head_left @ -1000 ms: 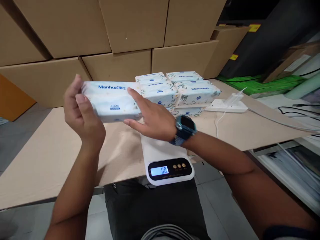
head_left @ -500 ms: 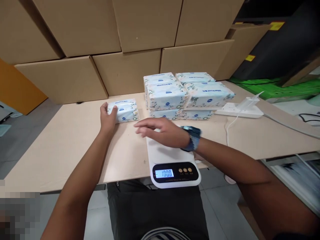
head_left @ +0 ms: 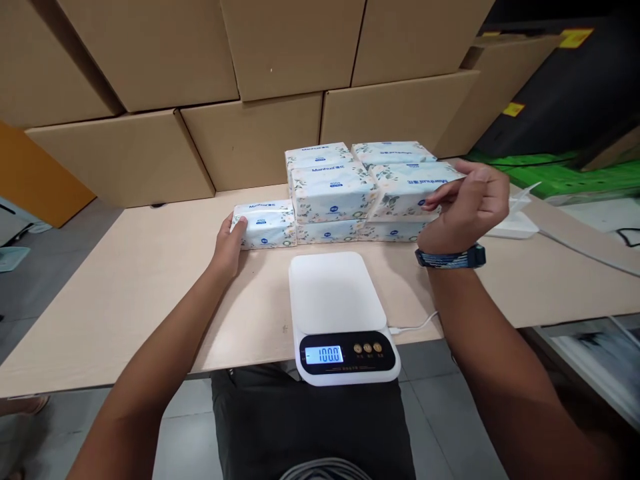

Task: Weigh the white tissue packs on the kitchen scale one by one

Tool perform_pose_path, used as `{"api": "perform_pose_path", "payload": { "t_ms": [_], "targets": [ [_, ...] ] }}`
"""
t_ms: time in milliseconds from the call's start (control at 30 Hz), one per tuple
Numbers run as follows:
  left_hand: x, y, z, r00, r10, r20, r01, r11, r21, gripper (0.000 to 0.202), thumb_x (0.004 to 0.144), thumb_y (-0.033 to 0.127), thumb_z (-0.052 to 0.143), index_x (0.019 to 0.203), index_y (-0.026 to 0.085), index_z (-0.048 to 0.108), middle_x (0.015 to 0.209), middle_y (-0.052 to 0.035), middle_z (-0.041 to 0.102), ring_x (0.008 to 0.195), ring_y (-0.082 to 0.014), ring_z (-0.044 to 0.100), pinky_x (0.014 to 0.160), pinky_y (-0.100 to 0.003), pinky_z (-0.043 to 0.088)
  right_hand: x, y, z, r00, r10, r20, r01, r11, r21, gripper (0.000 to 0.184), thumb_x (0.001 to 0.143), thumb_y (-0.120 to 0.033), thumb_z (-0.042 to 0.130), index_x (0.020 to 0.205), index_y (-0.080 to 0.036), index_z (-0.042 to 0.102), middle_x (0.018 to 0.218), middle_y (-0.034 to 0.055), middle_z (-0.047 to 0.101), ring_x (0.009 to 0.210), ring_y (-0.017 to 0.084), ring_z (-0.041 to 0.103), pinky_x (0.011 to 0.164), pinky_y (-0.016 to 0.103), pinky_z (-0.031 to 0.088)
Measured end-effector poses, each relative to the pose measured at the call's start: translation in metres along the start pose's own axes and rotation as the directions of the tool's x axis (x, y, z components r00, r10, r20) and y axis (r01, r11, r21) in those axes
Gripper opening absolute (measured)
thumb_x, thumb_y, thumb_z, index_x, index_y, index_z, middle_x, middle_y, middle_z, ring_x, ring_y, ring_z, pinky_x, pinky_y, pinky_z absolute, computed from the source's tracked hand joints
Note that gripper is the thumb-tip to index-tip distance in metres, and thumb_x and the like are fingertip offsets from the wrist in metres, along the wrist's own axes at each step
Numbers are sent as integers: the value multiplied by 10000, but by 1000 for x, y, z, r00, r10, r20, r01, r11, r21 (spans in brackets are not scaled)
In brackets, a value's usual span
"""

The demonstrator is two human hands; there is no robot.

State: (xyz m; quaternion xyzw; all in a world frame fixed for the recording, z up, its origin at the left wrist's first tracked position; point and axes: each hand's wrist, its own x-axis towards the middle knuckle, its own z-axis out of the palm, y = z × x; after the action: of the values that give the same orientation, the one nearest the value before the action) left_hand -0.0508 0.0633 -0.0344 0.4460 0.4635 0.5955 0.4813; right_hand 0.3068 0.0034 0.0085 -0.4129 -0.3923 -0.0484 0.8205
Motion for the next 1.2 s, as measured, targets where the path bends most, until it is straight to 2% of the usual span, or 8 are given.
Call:
{"api": "perform_pose_path", "payload": {
  "t_ms": [133,233,367,633,900,1200],
  "targets": [
    [-1,4,0,993,44,109,-37,997,-61,417,908,548,713,1188,241,746,1425,-67,754,1519,-348,555,1305,-516,424,-9,-5,1,995,7,104,-2,999,-47,310,1030,-548,565,937,-274,677,581,16,580,491,185,538,500,348,420],
    [-3,8,2,987,74,145,-64,995,-71,453,951,634,620,1153,253,759,1430,-48,754,1540,-339,535,1289,-500,451,-16,-6,3,989,-5,148,18,996,-86,363,1031,-602,531,958,-279,678,604,-1,584,493,185,562,513,354,439],
    [-6,12,4,982,75,174,-63,995,-71,542,963,711,568,1165,248,763,1404,-58,769,1533,-339,548,1278,-509,471,-18,-6,4,985,-40,165,58,993,-100,393,1028,-594,524,955,-254,707,604,-11,602,479,170,580,497,341,452],
    [-5,13,5,988,49,145,-33,993,-112,650,951,781,545,1192,225,779,1398,-68,776,1552,-330,527,1321,-479,407,-20,-1,4,966,-116,230,139,987,-86,491,1042,-662,502,965,-237,736,558,-40,575,474,147,581,499,313,500],
    [-2,8,4,985,60,159,-36,988,-152,645,987,767,498,1203,228,779,1425,-68,762,1567,-311,509,1331,-461,383,-25,1,2,940,-178,290,200,979,-48,398,1071,-559,533,995,-240,759,577,-34,601,510,159,634,554,337,546],
    [-4,10,4,990,43,138,-27,993,-111,679,992,783,458,1234,229,767,1421,-74,764,1565,-319,511,1324,-488,400,-26,-1,2,929,-172,329,213,972,-93,383,1078,-524,517,988,-236,754,600,-33,605,528,145,648,559,304,546]
  ]
}}
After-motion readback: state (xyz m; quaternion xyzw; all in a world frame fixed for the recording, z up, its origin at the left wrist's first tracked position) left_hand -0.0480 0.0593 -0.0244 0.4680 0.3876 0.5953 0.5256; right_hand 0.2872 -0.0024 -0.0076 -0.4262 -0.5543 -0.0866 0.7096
